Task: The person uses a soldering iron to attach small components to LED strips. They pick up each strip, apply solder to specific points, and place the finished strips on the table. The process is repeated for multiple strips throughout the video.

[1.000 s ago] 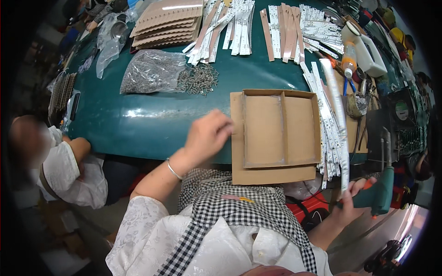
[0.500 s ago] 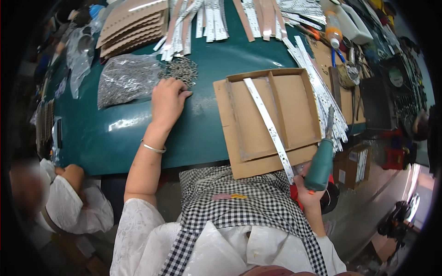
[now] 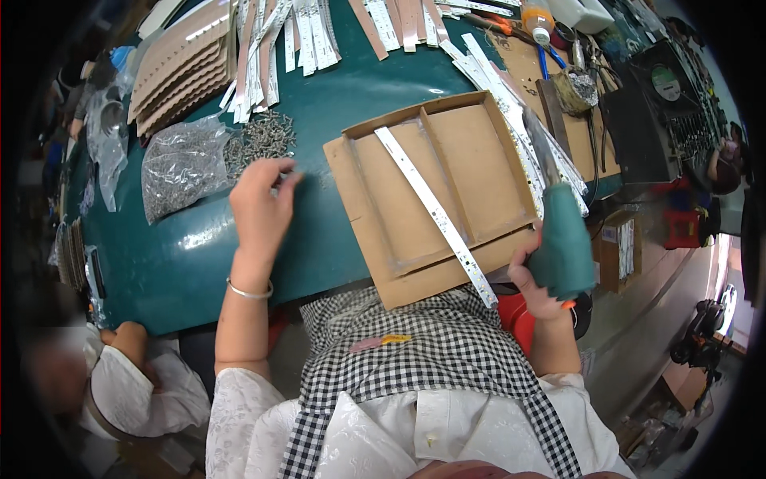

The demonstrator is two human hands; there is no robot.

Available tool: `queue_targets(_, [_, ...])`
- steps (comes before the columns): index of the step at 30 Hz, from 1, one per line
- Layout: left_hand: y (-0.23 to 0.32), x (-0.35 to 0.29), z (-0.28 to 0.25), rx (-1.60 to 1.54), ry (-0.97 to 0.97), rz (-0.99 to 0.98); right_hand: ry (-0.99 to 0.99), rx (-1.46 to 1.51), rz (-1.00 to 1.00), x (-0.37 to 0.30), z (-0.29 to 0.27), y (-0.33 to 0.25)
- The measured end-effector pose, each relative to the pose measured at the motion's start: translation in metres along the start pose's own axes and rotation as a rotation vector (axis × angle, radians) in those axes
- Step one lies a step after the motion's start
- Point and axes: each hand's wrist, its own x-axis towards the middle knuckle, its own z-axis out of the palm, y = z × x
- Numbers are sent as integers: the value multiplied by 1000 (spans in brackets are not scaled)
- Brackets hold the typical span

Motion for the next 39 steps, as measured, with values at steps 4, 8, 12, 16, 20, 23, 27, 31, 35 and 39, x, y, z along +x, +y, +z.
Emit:
queue_targets(4, [69, -13, 9, -507, -50, 154, -34, 223, 158, 25, 15, -12])
queue_targets(8, [118, -27, 32, -851, -37, 133, -93, 377, 131, 52, 36, -24])
queue_targets(12, [124, -25, 48, -763, -4, 349, -139, 427, 219, 55, 35, -26])
queue_targets(16, [131, -26, 49, -634, -33, 396, -125, 423, 213, 54, 32, -26])
queue_targets(20, [140, -21, 50, -515, -23, 488, -22, 459, 215, 54, 33, -27])
queue_targets(23, [142, -15, 48, -431, -51, 572, -61, 379, 205, 52, 27, -19])
queue_targets(27, [143, -15, 53, -452, -72, 548, -99, 328, 227, 53, 25, -18])
queue_targets(31, [144, -17, 56, -607, -153, 396, -67, 419, 249, 50, 29, -13])
queue_targets(35, [140, -19, 55, -705, -195, 300, -95, 412, 309, 50, 28, -11])
queue_targets(39, [136, -19, 54, -694, -196, 318, -137, 421, 264, 50, 28, -8])
